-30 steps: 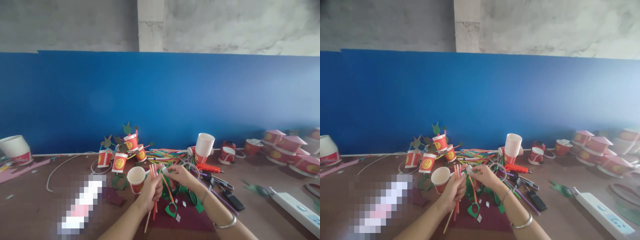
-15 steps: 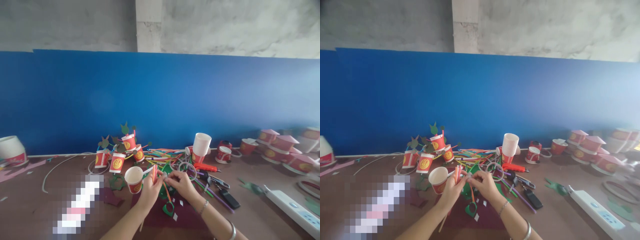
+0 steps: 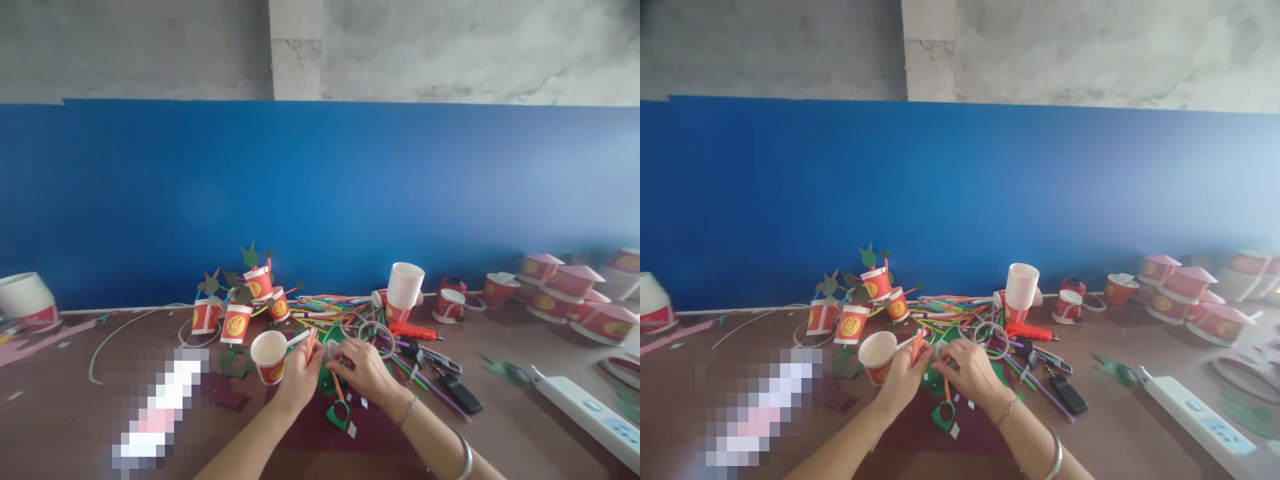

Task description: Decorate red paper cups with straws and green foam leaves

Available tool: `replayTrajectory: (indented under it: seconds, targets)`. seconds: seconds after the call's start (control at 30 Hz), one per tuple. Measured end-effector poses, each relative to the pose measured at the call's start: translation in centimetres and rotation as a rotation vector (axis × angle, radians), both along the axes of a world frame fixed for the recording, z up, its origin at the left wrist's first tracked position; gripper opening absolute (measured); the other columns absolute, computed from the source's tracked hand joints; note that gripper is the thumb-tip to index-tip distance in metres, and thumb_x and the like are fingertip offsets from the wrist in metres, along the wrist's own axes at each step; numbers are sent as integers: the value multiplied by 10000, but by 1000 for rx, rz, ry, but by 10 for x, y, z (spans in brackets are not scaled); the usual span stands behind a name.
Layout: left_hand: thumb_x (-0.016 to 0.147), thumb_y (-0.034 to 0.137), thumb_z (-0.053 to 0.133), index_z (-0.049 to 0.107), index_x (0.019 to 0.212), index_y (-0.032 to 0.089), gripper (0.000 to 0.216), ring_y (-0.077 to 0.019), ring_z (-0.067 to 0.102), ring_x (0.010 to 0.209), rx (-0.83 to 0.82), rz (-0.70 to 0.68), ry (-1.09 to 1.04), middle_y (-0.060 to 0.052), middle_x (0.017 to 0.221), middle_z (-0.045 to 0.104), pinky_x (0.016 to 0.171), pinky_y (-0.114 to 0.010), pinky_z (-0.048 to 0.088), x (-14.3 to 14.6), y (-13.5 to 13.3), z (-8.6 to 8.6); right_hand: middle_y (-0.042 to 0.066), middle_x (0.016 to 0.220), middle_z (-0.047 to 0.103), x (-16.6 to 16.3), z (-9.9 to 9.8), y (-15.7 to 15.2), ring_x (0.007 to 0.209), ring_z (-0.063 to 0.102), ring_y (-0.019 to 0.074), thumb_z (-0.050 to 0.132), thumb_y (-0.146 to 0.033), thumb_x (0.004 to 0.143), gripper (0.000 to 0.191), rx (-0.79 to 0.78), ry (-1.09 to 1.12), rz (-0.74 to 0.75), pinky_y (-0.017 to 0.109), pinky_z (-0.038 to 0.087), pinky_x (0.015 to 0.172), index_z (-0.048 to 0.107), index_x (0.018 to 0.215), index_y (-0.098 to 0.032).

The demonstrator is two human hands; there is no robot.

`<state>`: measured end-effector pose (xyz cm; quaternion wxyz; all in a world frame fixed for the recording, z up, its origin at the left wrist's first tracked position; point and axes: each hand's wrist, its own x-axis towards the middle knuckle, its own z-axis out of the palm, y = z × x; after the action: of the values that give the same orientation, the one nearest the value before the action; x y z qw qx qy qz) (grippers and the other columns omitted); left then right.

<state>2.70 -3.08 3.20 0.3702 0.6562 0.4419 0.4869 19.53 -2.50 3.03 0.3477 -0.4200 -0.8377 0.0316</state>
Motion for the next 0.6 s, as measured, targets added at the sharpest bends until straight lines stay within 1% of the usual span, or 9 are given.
replayTrajectory:
  seconds: [0.2, 0.3, 0.37, 0.5, 0.6]
  targets:
    - [825, 373, 528, 537, 735, 189, 204, -176, 513, 651, 29, 16, -23, -16, 661, 536, 643, -278, 397, 0, 0, -4, 26, 690, 572, -3, 3, -3, 644, 517, 148, 463, -469, 904, 345, -8, 18, 27, 248, 373, 600, 594, 758, -186]
    - [831, 384, 530, 527, 717, 193, 222, -175, 499, 650, 34, 0, -30, -15, 650, 521, 638, -279, 397, 0, 1, -7, 26, 695, 573, -5, 3, -4, 631, 510, 144, 461, -457, 906, 334, -23, 38, 36, 246, 375, 590, 583, 752, -187]
    - [850, 378, 510, 525, 719, 192, 228, -169, 494, 651, 55, -16, -23, -17, 658, 527, 639, -277, 398, -1, 2, -10, 19, 672, 564, -6, 4, -4, 602, 501, 139, 464, -468, 900, 344, -60, 47, 13, 242, 364, 569, 575, 734, -187]
    - [868, 360, 492, 544, 779, 182, 206, -178, 532, 713, 82, -51, -8, -33, 721, 566, 708, -286, 417, -2, 3, -14, -1, 607, 523, -8, 5, -3, 556, 477, 130, 454, -497, 891, 385, -143, 58, -62, 236, 334, 534, 565, 694, -185]
    - [870, 385, 486, 540, 781, 179, 231, -171, 528, 687, 35, -52, -21, -20, 700, 558, 686, -280, 420, -2, 3, -11, -5, 598, 519, -7, 4, -3, 557, 474, 128, 449, -504, 890, 403, -146, 66, -74, 235, 332, 541, 563, 671, -185]
